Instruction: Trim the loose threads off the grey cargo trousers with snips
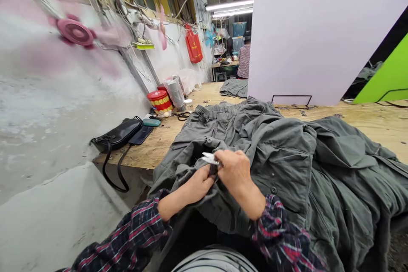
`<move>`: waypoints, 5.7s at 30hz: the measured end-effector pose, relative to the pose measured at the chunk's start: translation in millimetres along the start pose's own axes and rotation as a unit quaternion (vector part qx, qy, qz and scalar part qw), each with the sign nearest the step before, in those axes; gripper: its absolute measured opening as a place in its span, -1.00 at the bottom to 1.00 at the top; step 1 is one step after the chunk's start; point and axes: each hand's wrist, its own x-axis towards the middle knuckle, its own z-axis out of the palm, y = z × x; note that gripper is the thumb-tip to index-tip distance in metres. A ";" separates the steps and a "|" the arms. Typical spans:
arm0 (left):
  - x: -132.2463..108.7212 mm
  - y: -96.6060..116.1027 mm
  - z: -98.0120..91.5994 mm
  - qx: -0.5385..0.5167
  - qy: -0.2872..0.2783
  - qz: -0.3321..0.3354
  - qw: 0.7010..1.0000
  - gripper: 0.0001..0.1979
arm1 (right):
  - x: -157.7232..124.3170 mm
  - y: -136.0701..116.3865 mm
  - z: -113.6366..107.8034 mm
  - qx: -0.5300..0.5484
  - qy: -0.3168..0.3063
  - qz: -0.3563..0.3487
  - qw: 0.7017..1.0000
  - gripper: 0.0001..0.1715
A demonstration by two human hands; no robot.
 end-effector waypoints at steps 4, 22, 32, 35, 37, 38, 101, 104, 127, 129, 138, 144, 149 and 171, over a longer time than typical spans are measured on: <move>17.3 10.0 -9.2 -0.027 0.020 0.023 0.999 -0.89 | 21.5 38.0 4.0 -0.028 -0.027 0.108 0.993 -0.73; 117.9 11.1 -0.2 -0.442 0.050 -0.136 0.885 -0.69 | 17.9 82.6 15.5 0.276 0.042 0.259 0.925 -0.75; 127.4 -8.2 -6.1 -0.477 0.065 -0.186 0.857 -0.63 | 18.3 58.1 -19.0 0.125 0.037 0.189 0.973 -0.73; 123.4 -5.1 -4.1 -0.440 0.034 -0.170 0.881 -0.64 | 30.2 56.5 -8.5 0.151 0.013 0.156 0.976 -0.69; 115.7 -2.6 -3.8 -0.392 0.029 -0.130 0.910 -0.63 | 39.2 58.0 -0.7 0.170 -0.007 0.145 0.975 -0.79; 110.2 -1.7 -3.6 -0.356 0.036 -0.101 0.928 -0.56 | 43.0 59.2 1.8 0.184 -0.014 0.159 0.970 -0.80; 88.4 23.3 26.3 0.144 -0.112 0.098 0.978 -0.93 | 21.9 83.9 -32.2 0.394 0.119 0.298 0.861 -0.76; 88.4 21.3 29.0 0.116 -0.131 0.064 0.983 -0.88 | 21.2 96.2 -27.2 0.335 0.129 0.305 0.882 -0.73; 79.9 21.4 32.0 0.077 -0.075 0.003 0.994 -0.84 | -22.6 64.4 -52.6 -0.092 -0.126 0.190 0.969 -0.45; 79.8 20.4 31.5 0.077 -0.077 0.006 0.994 -0.82 | -19.9 62.6 -52.7 -0.075 -0.130 0.196 0.969 -0.45; 80.3 17.6 30.7 0.043 -0.076 -0.023 0.996 -0.75 | -16.9 81.1 -45.6 0.159 -0.041 0.289 0.943 -0.44; 81.2 14.4 29.2 -0.038 -0.093 -0.038 0.994 -0.65 | -7.1 81.9 -36.9 0.257 0.001 0.254 0.933 -0.65; 82.5 14.7 28.6 -0.057 -0.082 -0.061 0.993 -0.77 | -1.5 79.5 -37.8 0.246 0.076 0.284 0.924 -0.67; 87.2 13.9 31.6 0.118 -0.154 0.068 0.979 -0.85 | -6.6 75.9 -24.1 0.390 0.076 0.337 0.853 -0.69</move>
